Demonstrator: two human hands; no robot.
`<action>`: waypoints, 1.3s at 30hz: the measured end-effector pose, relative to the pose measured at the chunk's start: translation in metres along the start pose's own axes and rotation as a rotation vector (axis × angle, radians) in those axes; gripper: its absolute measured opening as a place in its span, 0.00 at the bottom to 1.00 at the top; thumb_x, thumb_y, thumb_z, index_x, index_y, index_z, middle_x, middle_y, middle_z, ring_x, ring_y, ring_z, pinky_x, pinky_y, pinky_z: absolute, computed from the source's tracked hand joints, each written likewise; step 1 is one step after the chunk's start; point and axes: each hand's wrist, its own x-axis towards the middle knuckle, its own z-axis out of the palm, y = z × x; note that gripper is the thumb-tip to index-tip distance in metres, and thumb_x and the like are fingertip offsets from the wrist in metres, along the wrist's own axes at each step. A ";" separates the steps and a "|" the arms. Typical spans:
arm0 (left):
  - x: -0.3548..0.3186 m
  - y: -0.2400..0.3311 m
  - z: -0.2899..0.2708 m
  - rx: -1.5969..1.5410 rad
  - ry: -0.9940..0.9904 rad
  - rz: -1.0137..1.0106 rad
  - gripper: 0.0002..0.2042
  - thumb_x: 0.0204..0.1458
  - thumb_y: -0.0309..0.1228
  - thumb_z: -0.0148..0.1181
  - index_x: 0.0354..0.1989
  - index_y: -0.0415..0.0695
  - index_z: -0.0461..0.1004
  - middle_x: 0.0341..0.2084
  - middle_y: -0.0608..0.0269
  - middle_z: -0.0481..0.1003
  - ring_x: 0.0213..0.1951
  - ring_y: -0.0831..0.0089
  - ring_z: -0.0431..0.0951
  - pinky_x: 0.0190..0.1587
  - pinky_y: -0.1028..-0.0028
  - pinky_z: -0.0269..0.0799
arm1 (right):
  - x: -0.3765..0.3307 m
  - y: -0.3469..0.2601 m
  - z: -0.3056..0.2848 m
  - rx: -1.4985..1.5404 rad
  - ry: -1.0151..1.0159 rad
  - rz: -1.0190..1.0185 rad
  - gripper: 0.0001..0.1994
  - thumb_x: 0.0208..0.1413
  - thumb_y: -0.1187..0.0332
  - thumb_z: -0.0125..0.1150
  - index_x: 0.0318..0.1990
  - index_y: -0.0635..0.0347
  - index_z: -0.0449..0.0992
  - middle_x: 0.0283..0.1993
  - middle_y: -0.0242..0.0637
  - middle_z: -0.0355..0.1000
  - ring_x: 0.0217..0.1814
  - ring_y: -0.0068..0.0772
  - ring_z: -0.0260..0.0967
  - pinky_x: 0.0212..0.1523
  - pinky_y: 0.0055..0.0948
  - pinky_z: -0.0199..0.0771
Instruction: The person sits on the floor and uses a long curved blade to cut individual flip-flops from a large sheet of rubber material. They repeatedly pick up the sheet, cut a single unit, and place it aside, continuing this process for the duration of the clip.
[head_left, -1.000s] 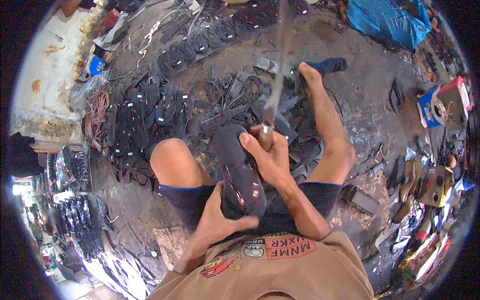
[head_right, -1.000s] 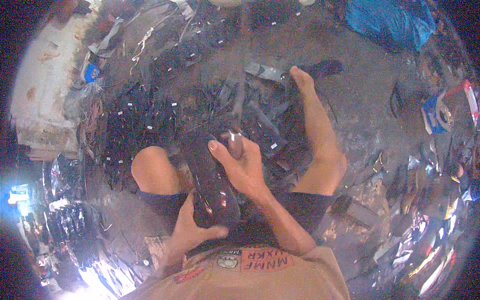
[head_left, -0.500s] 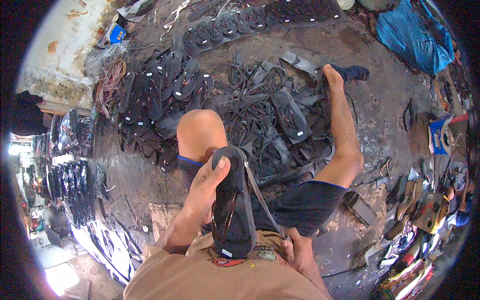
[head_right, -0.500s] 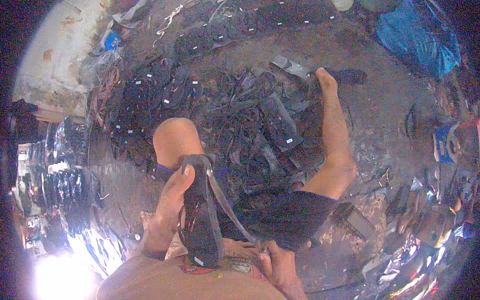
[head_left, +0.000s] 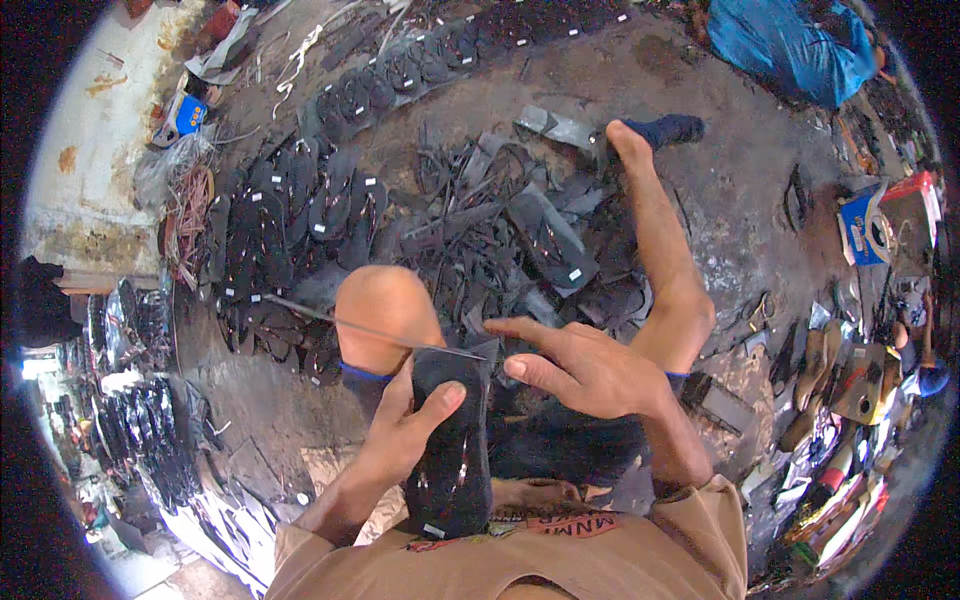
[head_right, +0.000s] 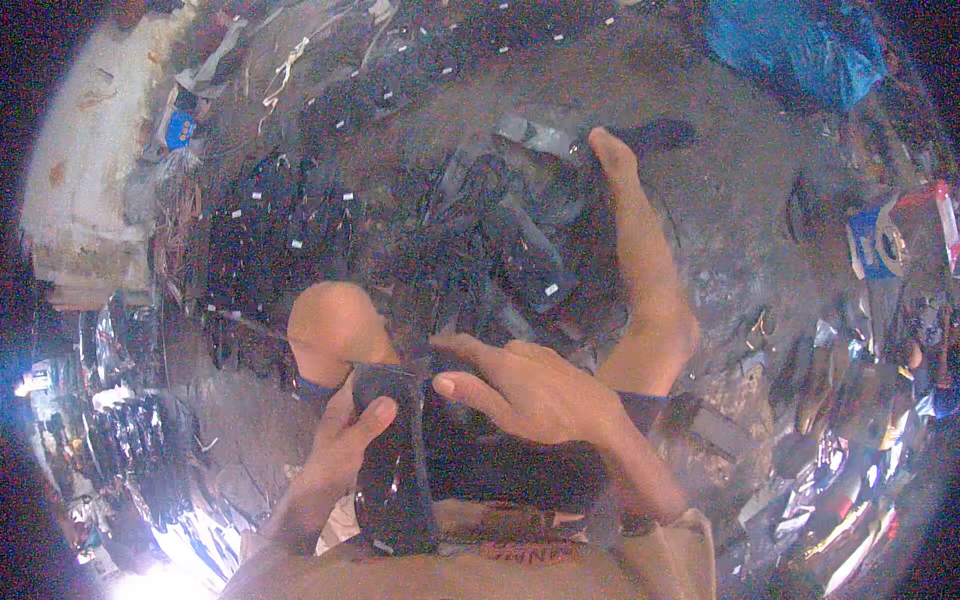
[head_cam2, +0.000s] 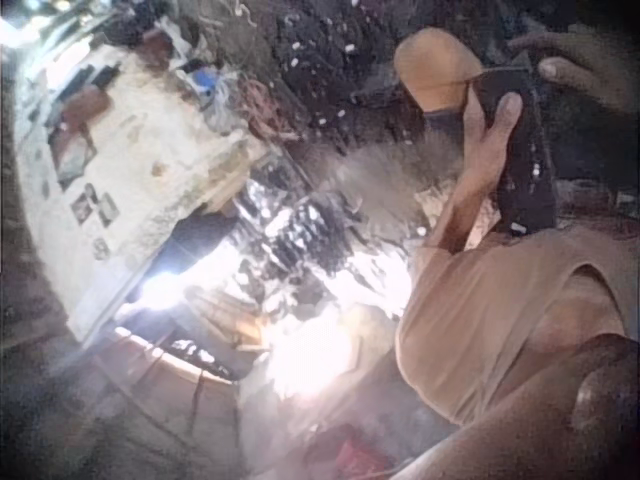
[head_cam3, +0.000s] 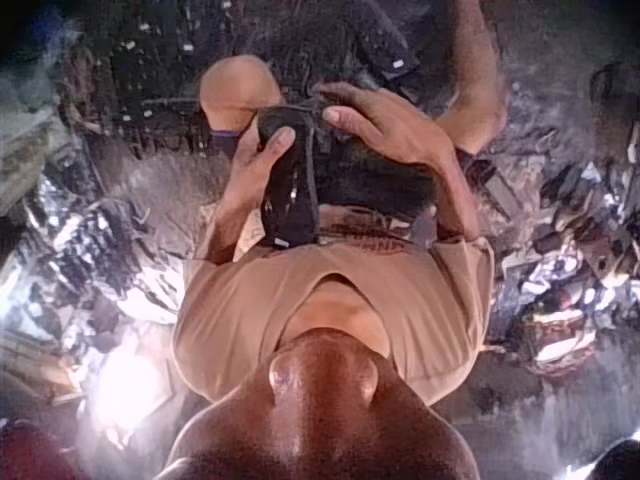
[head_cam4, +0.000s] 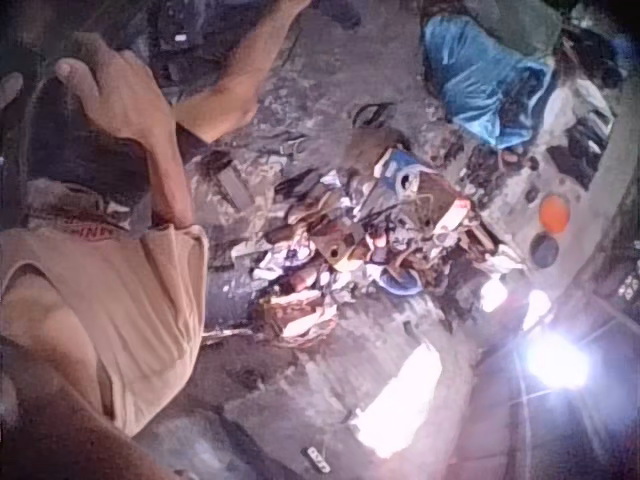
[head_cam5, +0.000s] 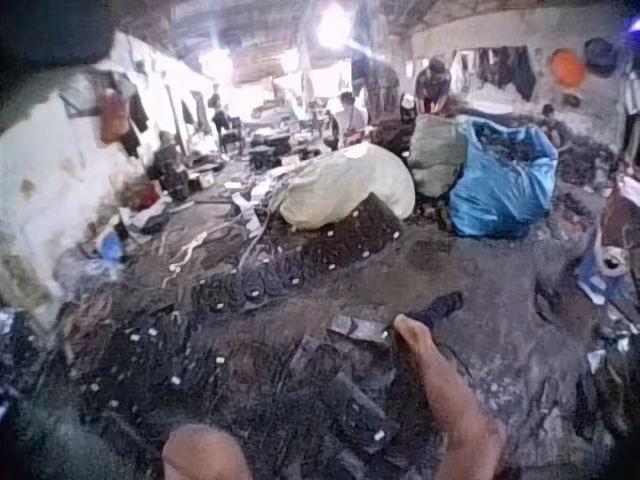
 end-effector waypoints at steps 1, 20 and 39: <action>0.002 0.006 0.002 0.106 -0.074 0.028 0.22 0.66 0.38 0.61 0.61 0.37 0.68 0.50 0.59 0.76 0.52 0.71 0.76 0.57 0.68 0.73 | 0.007 -0.004 -0.004 0.018 -0.021 -0.028 0.30 0.74 0.49 0.46 0.71 0.64 0.64 0.36 0.57 0.79 0.40 0.57 0.81 0.44 0.49 0.76; 0.036 0.009 0.045 -0.936 0.108 0.208 0.13 0.63 0.31 0.66 0.54 0.49 0.76 0.50 0.64 0.82 0.49 0.67 0.84 0.49 0.62 0.88 | -0.103 0.041 0.133 0.214 0.689 0.153 0.15 0.68 0.61 0.54 0.54 0.60 0.76 0.31 0.49 0.76 0.30 0.45 0.77 0.35 0.40 0.74; 0.001 -0.034 0.020 -0.284 0.027 -0.079 0.31 0.50 0.23 0.71 0.65 0.41 0.68 0.59 0.54 0.75 0.61 0.58 0.75 0.64 0.55 0.71 | -0.032 0.045 0.095 0.152 0.481 0.144 0.19 0.73 0.51 0.49 0.48 0.58 0.75 0.27 0.45 0.74 0.29 0.48 0.73 0.31 0.47 0.71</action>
